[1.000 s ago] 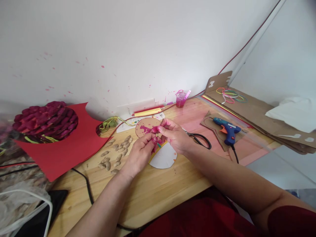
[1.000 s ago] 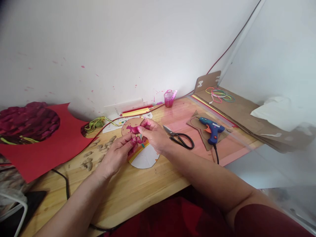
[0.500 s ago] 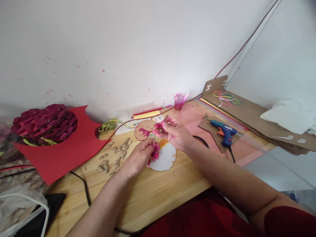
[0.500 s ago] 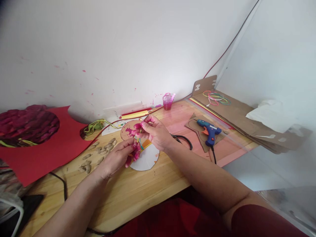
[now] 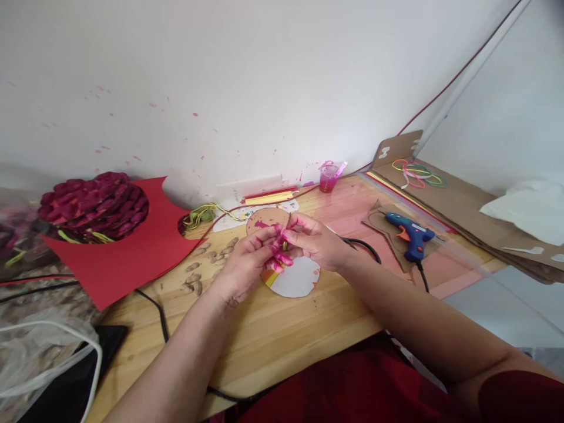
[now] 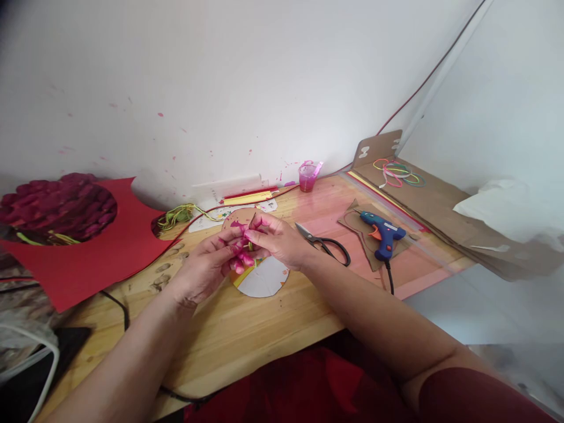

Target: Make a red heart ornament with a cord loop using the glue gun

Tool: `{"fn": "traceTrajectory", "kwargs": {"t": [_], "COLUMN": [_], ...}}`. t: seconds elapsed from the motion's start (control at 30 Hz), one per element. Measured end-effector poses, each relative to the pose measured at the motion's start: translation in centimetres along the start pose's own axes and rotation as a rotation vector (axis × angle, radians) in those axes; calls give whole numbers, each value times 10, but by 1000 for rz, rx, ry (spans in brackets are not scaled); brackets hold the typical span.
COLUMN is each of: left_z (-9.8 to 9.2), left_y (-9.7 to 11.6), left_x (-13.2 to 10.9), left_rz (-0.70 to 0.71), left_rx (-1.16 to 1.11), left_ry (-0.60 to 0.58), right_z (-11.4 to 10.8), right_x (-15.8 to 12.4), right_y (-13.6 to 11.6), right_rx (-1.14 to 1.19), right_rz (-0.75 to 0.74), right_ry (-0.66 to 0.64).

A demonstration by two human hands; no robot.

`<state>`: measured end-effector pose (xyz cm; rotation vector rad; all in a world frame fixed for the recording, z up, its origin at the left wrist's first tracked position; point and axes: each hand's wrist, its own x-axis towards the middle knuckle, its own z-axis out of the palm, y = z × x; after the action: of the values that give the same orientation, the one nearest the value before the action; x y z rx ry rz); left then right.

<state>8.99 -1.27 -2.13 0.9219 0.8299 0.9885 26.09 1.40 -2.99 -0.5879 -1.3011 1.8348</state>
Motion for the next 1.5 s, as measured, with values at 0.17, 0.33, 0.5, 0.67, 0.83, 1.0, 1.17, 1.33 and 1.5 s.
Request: {"fn": "traceTrajectory", "kwargs": {"t": [0.17, 0.33, 0.5, 0.67, 0.83, 1.0, 1.17, 1.33, 1.5], "left_z": [3, 6, 7, 7, 8, 8, 5, 3, 4], "left_y": [-6, -14, -18, -15, -14, -15, -19, -20, -19], "left_x": [1, 1, -4, -6, -7, -7, -5, -3, -3], "left_rz": [3, 183, 347, 470, 512, 534, 544, 521, 462], "left_rx": [17, 293, 682, 891, 984, 1098, 1205, 1237, 1220], "left_ry": [4, 75, 211, 228, 213, 189, 192, 188, 140], "right_z": [1, 0, 3, 7, 8, 8, 8, 8, 7], "right_x": [1, 3, 4, 3, 4, 6, 6, 6, 6], "right_y": [3, 4, 6, 8, 8, 10, 12, 11, 8], "right_rx": [16, 68, 21, -5, -42, -38, -41, -31, -52], "right_rz": [-5, -20, -59, -66, -92, -108, -107, -103, -131], "right_ry": [96, 216, 339, 378, 391, 402, 405, 408, 402]}}
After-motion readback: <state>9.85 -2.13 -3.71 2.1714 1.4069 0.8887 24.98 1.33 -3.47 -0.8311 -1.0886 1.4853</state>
